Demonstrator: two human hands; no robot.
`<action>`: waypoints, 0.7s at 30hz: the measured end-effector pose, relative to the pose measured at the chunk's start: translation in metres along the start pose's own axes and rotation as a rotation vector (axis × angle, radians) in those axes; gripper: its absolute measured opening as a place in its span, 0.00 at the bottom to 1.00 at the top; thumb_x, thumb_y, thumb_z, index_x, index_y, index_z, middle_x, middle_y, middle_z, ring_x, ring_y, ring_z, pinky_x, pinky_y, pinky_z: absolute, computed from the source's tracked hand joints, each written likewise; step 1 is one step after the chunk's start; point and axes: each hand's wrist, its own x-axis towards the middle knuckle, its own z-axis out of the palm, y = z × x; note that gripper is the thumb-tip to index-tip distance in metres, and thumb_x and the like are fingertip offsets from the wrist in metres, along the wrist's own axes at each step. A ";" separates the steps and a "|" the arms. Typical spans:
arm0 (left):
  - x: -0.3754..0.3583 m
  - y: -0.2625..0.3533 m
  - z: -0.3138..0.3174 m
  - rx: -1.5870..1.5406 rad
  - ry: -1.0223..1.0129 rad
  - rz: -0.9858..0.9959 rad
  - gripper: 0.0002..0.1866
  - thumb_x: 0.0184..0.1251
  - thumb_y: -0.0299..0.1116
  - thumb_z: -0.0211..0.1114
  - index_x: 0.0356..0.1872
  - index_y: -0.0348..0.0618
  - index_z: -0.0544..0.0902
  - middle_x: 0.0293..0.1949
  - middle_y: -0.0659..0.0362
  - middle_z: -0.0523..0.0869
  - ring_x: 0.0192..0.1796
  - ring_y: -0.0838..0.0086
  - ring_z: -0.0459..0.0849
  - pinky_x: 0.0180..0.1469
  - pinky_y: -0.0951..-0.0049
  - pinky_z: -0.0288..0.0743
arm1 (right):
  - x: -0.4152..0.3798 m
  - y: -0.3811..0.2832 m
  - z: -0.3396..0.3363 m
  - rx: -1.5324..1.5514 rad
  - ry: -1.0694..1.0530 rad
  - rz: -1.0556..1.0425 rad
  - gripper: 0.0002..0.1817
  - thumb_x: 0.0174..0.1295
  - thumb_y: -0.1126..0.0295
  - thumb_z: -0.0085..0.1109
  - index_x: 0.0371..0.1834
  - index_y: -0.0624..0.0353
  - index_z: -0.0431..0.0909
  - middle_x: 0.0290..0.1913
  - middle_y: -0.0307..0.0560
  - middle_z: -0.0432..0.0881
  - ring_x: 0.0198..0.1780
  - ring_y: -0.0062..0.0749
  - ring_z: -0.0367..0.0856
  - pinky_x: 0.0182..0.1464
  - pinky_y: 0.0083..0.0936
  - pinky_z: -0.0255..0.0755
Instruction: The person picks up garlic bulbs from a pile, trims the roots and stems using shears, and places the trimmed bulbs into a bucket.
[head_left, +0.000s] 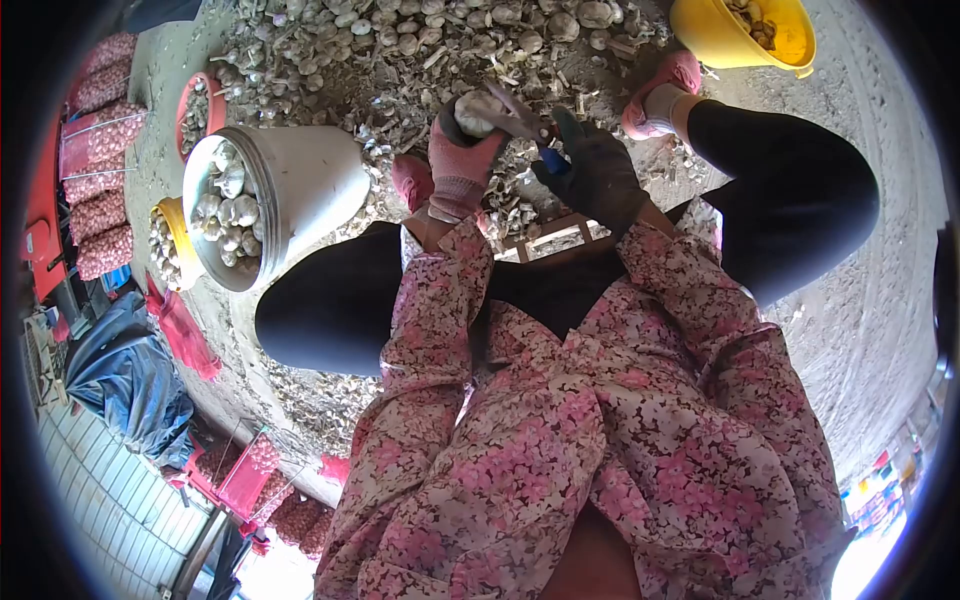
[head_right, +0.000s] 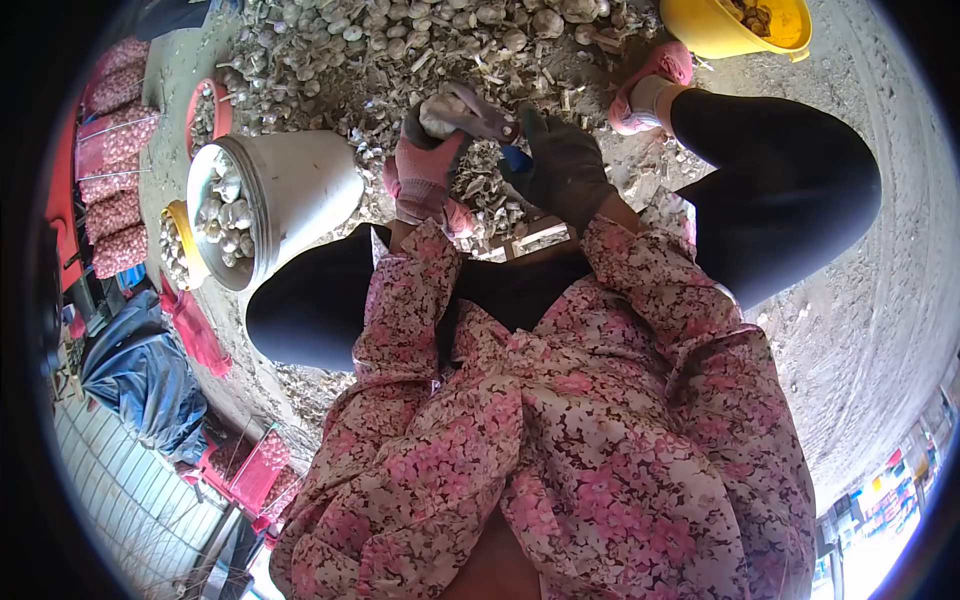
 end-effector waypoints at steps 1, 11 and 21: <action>0.000 0.002 -0.002 0.370 0.031 0.112 0.33 0.47 0.26 0.75 0.57 0.41 0.73 0.50 0.51 0.81 0.50 0.61 0.83 0.52 0.67 0.80 | -0.001 -0.002 -0.002 -0.086 -0.054 0.033 0.36 0.53 0.51 0.65 0.60 0.62 0.68 0.42 0.56 0.81 0.41 0.49 0.82 0.46 0.41 0.75; -0.011 0.008 0.011 0.873 -0.036 0.067 0.33 0.44 0.40 0.77 0.53 0.38 0.76 0.44 0.50 0.83 0.46 0.61 0.85 0.48 0.65 0.78 | -0.006 0.002 0.002 -0.154 -0.385 0.213 0.33 0.57 0.54 0.62 0.61 0.61 0.65 0.37 0.58 0.82 0.40 0.53 0.82 0.45 0.44 0.75; -0.011 0.003 0.013 0.848 -0.051 -0.149 0.29 0.48 0.34 0.77 0.53 0.37 0.77 0.45 0.55 0.85 0.45 0.71 0.85 0.48 0.71 0.79 | -0.004 0.044 0.032 -0.065 -0.403 0.142 0.13 0.64 0.61 0.53 0.44 0.60 0.74 0.31 0.57 0.82 0.36 0.53 0.82 0.41 0.46 0.75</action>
